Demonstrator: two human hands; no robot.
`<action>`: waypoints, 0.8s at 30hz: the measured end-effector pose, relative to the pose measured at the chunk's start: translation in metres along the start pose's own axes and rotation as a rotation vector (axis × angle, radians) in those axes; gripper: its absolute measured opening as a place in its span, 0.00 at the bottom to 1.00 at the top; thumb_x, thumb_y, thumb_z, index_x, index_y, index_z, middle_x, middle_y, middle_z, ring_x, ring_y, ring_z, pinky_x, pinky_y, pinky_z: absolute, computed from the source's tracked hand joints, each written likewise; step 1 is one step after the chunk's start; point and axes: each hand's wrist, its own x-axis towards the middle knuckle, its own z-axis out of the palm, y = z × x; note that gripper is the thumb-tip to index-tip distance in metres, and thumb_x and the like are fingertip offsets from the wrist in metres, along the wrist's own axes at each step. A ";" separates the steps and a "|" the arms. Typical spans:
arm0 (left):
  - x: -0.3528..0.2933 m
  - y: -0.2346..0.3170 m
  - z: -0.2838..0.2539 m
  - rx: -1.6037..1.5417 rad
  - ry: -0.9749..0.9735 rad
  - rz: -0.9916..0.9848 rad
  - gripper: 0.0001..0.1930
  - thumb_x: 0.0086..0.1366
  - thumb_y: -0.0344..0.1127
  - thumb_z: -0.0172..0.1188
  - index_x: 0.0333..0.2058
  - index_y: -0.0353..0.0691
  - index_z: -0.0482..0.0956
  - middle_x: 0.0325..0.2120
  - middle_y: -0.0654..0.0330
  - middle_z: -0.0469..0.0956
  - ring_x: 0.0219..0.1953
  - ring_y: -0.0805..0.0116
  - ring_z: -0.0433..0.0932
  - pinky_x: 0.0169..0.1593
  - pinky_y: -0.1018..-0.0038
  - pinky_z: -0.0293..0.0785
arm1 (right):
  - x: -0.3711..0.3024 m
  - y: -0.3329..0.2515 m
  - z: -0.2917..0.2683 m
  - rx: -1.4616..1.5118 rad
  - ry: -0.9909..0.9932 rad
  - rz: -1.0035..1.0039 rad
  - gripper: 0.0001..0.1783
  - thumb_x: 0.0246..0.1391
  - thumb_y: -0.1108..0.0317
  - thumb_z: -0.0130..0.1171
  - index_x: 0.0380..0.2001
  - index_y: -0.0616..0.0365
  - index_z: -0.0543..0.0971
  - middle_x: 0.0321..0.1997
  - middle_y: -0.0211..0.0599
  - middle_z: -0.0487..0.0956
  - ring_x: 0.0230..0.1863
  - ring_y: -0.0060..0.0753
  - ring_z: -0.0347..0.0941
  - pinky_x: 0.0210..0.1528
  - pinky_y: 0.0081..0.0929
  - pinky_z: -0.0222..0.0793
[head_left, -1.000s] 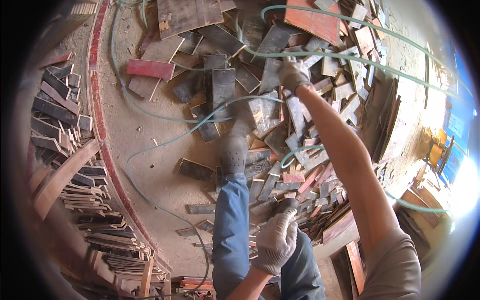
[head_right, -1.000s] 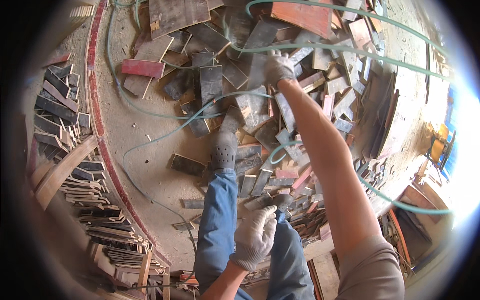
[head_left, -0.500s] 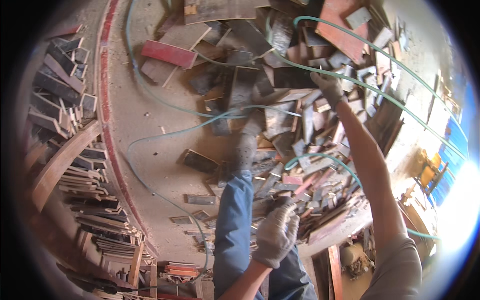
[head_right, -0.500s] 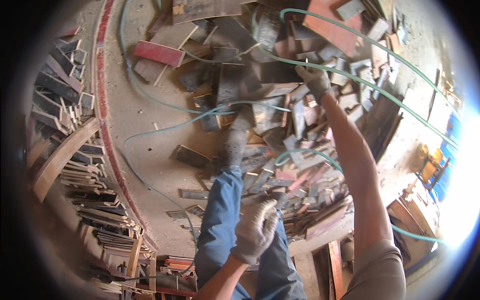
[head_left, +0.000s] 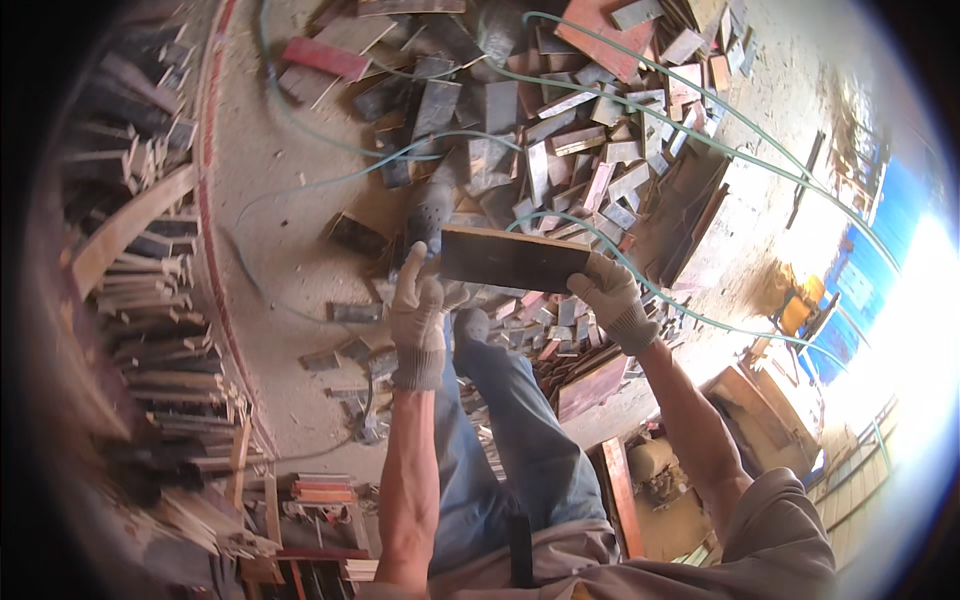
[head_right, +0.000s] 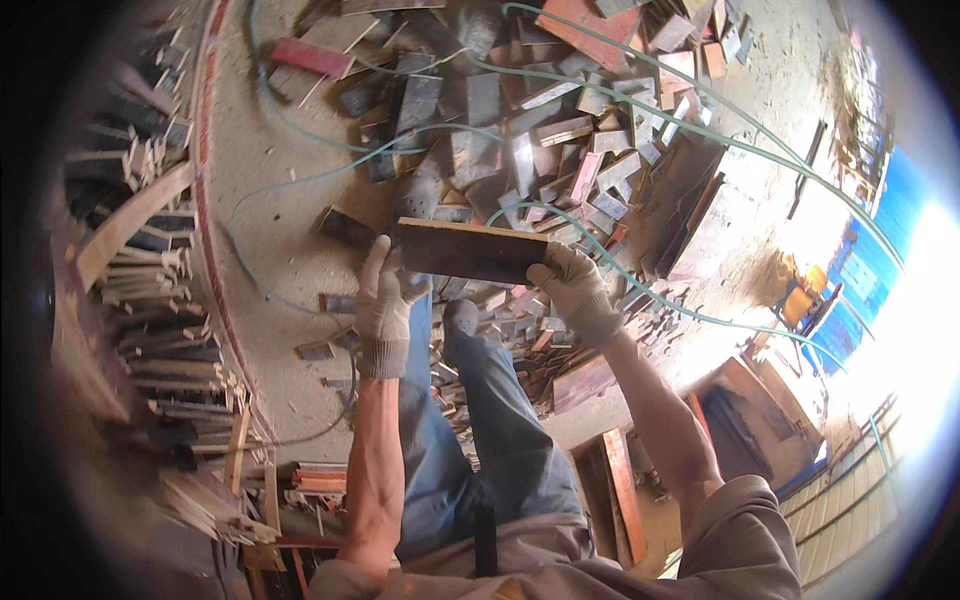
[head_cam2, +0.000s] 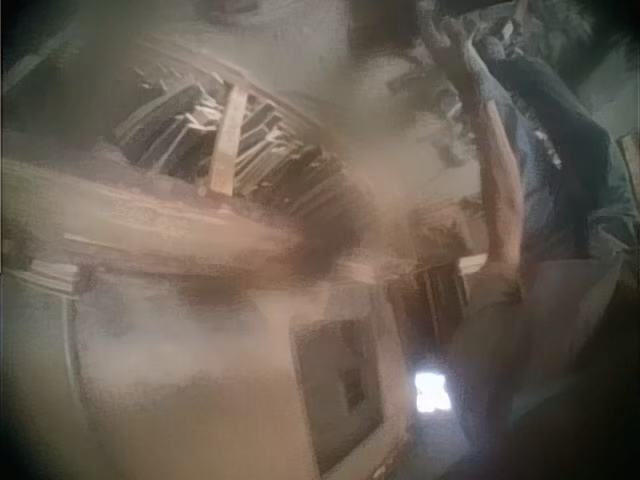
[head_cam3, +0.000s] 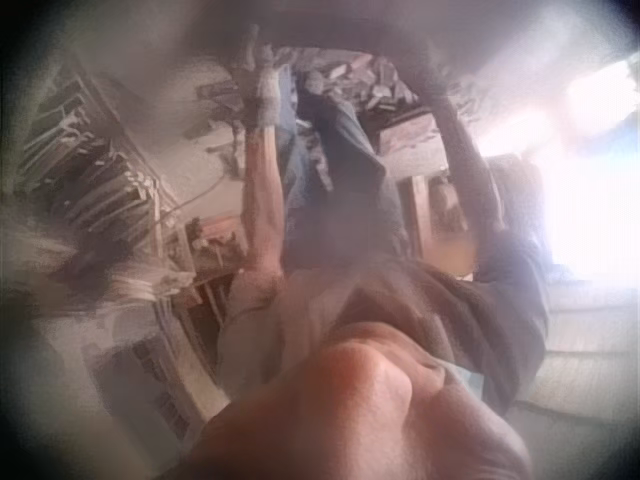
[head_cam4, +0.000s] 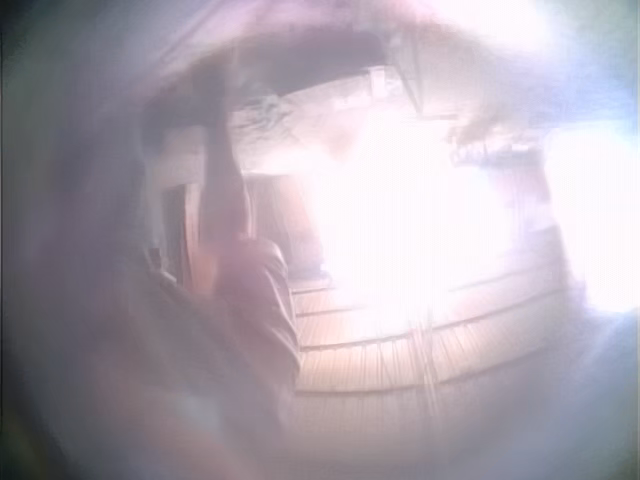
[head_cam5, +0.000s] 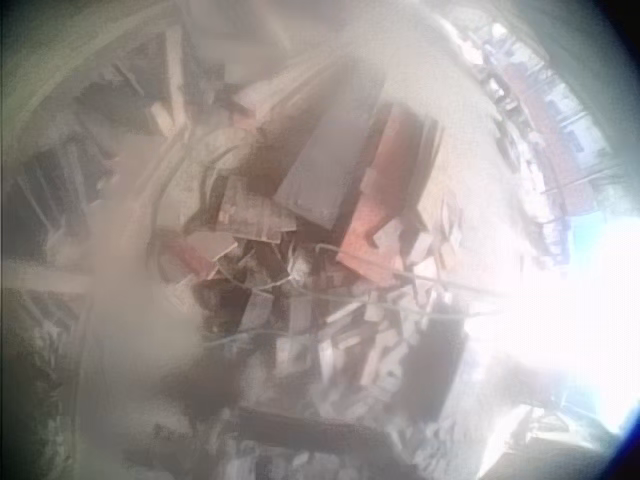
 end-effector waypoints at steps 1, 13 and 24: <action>-0.017 0.021 -0.017 0.103 0.005 0.031 0.33 0.73 0.47 0.70 0.69 0.34 0.73 0.55 0.52 0.84 0.45 0.65 0.86 0.46 0.70 0.85 | -0.022 -0.011 0.013 -0.068 0.002 -0.061 0.11 0.69 0.70 0.65 0.51 0.63 0.83 0.38 0.29 0.87 0.38 0.19 0.80 0.43 0.24 0.77; -0.373 0.162 -0.140 1.408 0.196 0.846 0.68 0.44 0.66 0.80 0.77 0.38 0.58 0.74 0.44 0.62 0.77 0.39 0.59 0.79 0.40 0.50 | -0.274 -0.026 0.226 -0.238 -0.307 -0.566 0.18 0.69 0.72 0.59 0.59 0.63 0.81 0.41 0.29 0.83 0.38 0.21 0.76 0.42 0.23 0.76; -0.557 0.222 -0.378 1.396 0.683 0.884 0.44 0.48 0.41 0.82 0.64 0.41 0.73 0.54 0.46 0.77 0.58 0.44 0.75 0.66 0.48 0.68 | -0.385 -0.009 0.414 -0.323 -0.694 -0.727 0.18 0.74 0.65 0.58 0.59 0.63 0.81 0.43 0.34 0.85 0.42 0.25 0.82 0.44 0.26 0.78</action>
